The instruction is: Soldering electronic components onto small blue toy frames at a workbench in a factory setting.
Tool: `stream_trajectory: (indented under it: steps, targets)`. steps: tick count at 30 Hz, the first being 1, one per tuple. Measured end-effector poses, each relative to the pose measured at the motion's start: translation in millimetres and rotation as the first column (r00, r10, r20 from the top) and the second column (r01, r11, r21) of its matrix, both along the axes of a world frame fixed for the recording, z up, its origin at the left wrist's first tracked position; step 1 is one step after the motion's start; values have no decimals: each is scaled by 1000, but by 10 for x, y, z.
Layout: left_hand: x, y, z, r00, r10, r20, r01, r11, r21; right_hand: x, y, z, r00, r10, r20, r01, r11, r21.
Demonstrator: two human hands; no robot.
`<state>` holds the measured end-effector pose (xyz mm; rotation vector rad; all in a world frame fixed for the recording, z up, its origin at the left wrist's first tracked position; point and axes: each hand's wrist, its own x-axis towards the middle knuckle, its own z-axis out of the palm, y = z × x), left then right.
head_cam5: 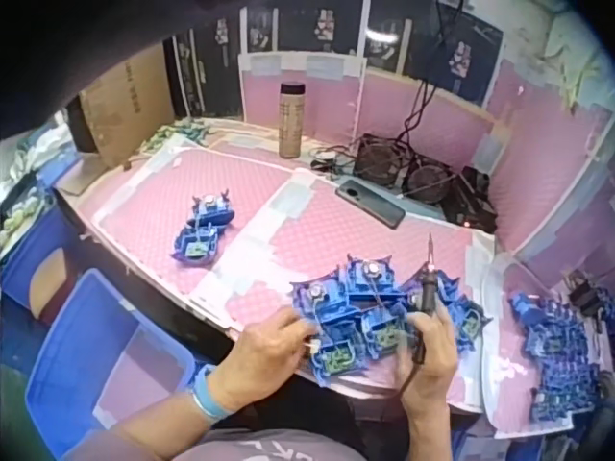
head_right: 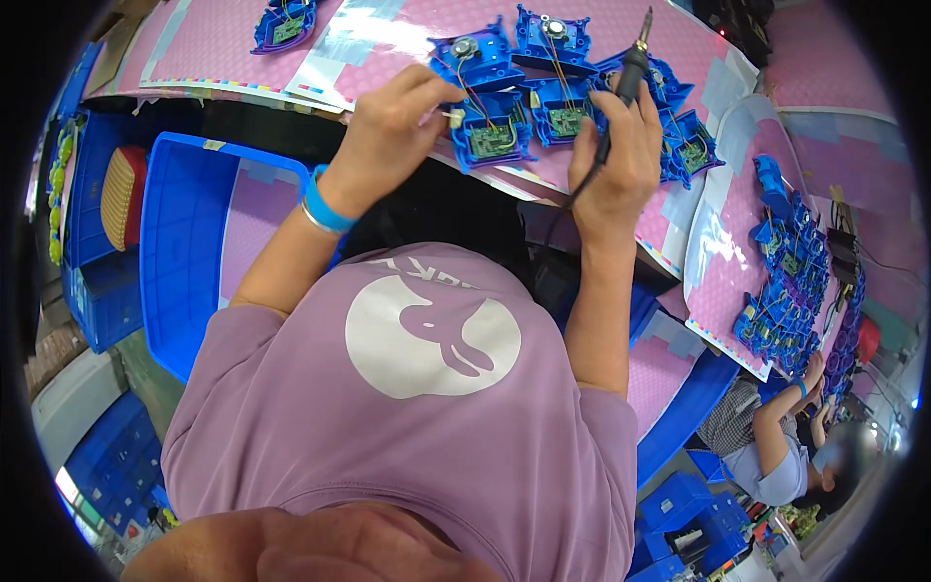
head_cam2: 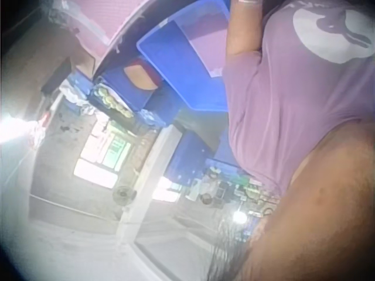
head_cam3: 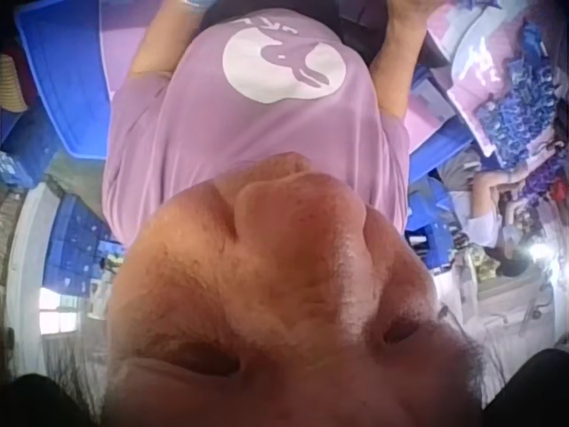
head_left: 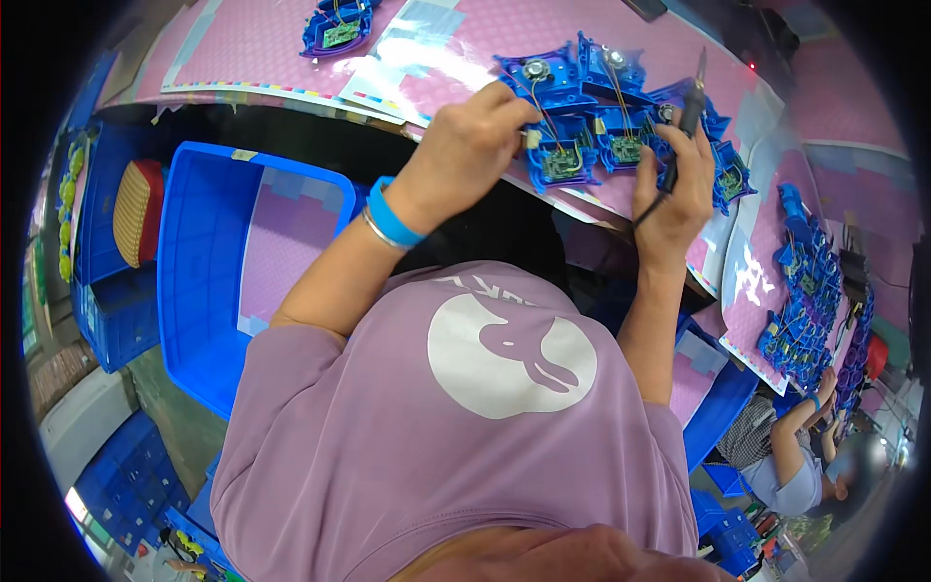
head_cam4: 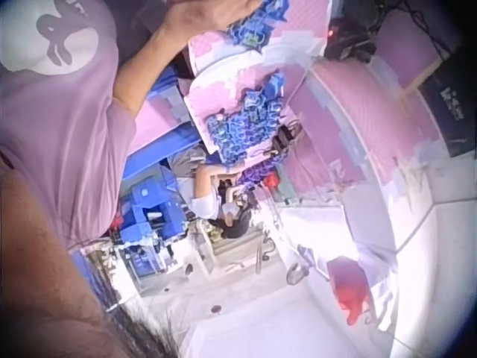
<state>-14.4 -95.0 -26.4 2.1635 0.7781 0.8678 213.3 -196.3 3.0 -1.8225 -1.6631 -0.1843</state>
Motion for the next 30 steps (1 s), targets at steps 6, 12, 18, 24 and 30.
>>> stream_trajectory:
  steps: [6, 12, 18, 24, 30]
  targets:
    - [-111, -126, 196, 996, 36, 76, -35, 999, -19, -317, -104, 179, 975, 200, -99, -183, 970, 161]
    - [-190, 181, 257, 985, 168, 33, -155, 956, -247, -436, -88, 133, 939, 297, -175, -283, 954, 100]
    - [44, 186, 102, 994, 42, 97, -9, 946, -323, -462, -99, 138, 935, 281, -218, -278, 960, 46]
    - [31, 276, 253, 988, 92, 122, -60, 968, -243, -456, -85, 173, 915, 307, -262, -267, 947, 178]
    - [135, 563, 267, 988, -41, 146, 13, 982, 188, -477, -75, 219, 902, 298, -313, -235, 946, 225]
